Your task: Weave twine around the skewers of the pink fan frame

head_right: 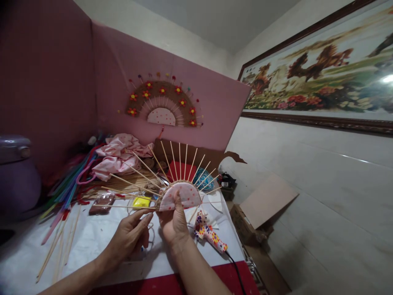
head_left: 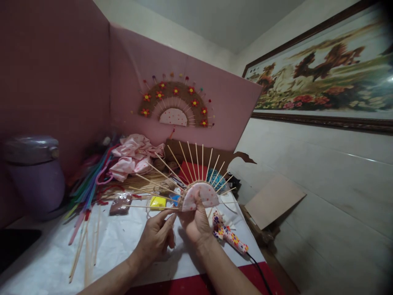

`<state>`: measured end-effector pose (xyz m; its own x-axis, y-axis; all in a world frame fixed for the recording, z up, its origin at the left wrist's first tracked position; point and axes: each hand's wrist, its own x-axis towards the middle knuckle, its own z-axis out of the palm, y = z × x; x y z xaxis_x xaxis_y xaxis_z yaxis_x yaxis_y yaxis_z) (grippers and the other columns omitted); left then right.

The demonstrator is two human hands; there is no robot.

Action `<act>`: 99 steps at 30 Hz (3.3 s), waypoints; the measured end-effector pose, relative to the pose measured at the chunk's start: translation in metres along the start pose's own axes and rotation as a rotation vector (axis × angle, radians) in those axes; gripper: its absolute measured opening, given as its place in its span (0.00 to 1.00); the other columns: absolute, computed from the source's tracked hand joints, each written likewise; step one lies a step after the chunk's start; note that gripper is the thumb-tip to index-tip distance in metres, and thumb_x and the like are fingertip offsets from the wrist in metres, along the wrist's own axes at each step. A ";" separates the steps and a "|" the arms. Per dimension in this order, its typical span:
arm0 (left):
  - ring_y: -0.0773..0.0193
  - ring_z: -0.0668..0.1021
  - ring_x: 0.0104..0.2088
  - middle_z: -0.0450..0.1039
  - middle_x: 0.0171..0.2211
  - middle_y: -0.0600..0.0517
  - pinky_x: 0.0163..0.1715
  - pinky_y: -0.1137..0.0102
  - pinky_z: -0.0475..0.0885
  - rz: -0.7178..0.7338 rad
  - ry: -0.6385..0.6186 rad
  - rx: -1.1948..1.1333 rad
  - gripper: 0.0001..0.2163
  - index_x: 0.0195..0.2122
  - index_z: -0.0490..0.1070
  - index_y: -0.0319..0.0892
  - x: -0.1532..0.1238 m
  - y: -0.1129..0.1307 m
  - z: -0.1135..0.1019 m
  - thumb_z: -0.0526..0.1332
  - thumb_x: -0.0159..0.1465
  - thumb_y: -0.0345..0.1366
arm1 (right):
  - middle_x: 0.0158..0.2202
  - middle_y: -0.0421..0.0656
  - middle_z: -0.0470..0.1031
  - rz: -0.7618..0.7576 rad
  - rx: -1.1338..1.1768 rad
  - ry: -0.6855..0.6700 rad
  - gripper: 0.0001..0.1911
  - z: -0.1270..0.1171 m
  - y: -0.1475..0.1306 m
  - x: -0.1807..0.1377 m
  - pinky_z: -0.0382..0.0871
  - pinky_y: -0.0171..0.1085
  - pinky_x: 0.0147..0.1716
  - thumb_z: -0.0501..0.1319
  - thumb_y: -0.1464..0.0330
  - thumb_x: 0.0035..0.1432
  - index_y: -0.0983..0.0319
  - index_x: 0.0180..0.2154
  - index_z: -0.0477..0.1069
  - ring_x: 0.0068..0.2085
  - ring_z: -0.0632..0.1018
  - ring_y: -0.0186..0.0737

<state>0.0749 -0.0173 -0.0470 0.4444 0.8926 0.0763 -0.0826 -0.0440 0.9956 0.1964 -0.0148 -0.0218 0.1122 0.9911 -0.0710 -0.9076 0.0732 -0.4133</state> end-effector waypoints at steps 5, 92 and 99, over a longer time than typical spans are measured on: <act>0.72 0.60 0.06 0.63 0.07 0.59 0.07 0.79 0.51 0.012 0.006 0.013 0.21 0.48 0.65 0.40 0.000 -0.001 0.003 0.52 0.58 0.48 | 0.30 0.40 0.78 -0.018 0.022 0.020 0.14 0.003 0.001 -0.001 0.72 0.31 0.29 0.66 0.62 0.45 0.63 0.34 0.71 0.30 0.77 0.33; 0.64 0.69 0.21 0.69 0.19 0.54 0.24 0.69 0.57 0.964 0.386 1.459 0.11 0.23 0.69 0.43 0.021 0.037 -0.048 0.54 0.61 0.37 | 0.28 0.42 0.76 -0.058 -0.411 0.043 0.15 -0.006 0.019 0.000 0.74 0.38 0.26 0.65 0.65 0.46 0.66 0.35 0.68 0.28 0.76 0.36; 0.63 0.70 0.26 0.71 0.24 0.51 0.29 0.67 0.61 0.893 0.341 1.421 0.07 0.30 0.72 0.42 0.022 0.039 -0.050 0.54 0.60 0.32 | 0.27 0.41 0.75 -0.066 -0.388 0.077 0.13 -0.007 0.016 0.001 0.74 0.39 0.27 0.65 0.66 0.46 0.66 0.33 0.69 0.28 0.75 0.36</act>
<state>0.0368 0.0235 -0.0097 0.4930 0.4115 0.7666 0.7007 -0.7100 -0.0695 0.1847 -0.0138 -0.0347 0.2083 0.9734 -0.0949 -0.6789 0.0741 -0.7305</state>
